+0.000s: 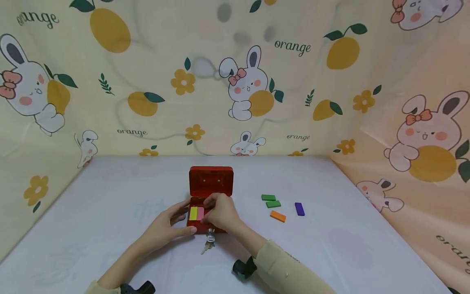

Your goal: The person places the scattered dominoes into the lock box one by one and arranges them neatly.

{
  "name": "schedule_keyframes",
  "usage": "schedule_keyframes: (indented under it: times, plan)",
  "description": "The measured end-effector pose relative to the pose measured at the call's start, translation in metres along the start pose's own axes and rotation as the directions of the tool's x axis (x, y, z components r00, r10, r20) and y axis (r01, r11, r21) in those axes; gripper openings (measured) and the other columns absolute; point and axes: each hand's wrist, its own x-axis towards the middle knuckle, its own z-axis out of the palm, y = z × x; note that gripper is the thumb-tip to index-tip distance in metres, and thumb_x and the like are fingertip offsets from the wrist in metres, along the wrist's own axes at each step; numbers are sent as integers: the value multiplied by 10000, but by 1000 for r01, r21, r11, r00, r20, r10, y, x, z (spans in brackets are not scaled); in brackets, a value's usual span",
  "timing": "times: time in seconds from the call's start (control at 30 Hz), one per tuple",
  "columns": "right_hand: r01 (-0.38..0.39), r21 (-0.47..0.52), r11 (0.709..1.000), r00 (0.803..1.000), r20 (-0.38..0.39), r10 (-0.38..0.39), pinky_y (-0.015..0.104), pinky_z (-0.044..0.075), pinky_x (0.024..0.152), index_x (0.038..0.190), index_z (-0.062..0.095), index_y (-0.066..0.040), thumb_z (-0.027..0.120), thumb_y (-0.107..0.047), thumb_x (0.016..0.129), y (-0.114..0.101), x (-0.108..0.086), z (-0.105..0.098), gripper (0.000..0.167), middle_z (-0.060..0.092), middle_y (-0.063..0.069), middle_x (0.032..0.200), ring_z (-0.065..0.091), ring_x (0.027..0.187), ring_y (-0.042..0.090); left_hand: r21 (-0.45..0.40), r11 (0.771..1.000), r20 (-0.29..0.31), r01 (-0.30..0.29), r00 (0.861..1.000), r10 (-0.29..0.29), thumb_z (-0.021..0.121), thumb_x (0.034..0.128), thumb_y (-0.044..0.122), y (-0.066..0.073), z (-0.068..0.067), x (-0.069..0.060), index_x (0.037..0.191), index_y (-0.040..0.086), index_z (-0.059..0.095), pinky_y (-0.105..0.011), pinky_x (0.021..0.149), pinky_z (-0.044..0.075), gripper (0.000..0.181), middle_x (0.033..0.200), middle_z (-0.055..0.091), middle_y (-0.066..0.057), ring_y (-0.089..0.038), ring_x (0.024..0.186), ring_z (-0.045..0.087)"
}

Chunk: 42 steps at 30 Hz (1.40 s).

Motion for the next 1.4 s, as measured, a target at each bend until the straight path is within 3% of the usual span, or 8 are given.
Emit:
schedule_keyframes:
  times: [0.17, 0.4, 0.73, 1.03, 1.4]
  plan:
    - [1, 7, 1000, 1000, 4, -1, 354, 539, 842, 955, 669, -46, 848, -36, 689, 0, -2, -1, 321, 686, 54, 901, 626, 836, 167, -1, 1000, -3, 4, 1000, -4, 807, 772, 303, 0, 1, -1, 1475, 204, 367, -408, 1011, 420, 836, 1442, 430, -112, -322, 1276, 455]
    - [-5, 23, 1000, 1000, -2, 5, 235, 547, 699, 975, 663, -30, 865, -64, 680, -3, -3, -4, 359, 672, 66, 889, 586, 690, 113, 13, 1000, -16, 15, 1000, -14, 804, 775, 303, 1, 1, 0, 1476, 212, 367, -409, 1004, 428, 831, 1445, 426, -108, -323, 1272, 459]
    - [-3, 45, 999, 1000, -18, 3, 257, 549, 744, 973, 667, -52, 853, -62, 697, -3, -6, -7, 333, 681, 43, 909, 604, 755, 135, 24, 1000, -1, 13, 1000, -13, 797, 781, 316, 3, 1, 1, 1478, 217, 364, -416, 1006, 425, 827, 1445, 428, -105, -323, 1273, 457]
    - [56, 130, 990, 998, -32, -53, 246, 538, 752, 984, 683, -118, 828, -81, 737, -2, -11, -9, 289, 692, 7, 947, 629, 862, 207, 49, 999, -18, 25, 1000, -24, 808, 759, 349, -1, -1, 1, 1475, 231, 369, -378, 999, 431, 849, 1444, 434, -72, -294, 1268, 469]
    - [16, 186, 982, 999, -40, -9, 276, 534, 768, 1013, 686, -191, 809, -105, 765, 1, -33, -34, 290, 696, 14, 1016, 613, 928, 238, 45, 998, -35, 48, 998, -46, 826, 723, 379, 0, 1, 2, 1465, 264, 382, -393, 983, 450, 873, 1434, 449, -43, -280, 1272, 464]
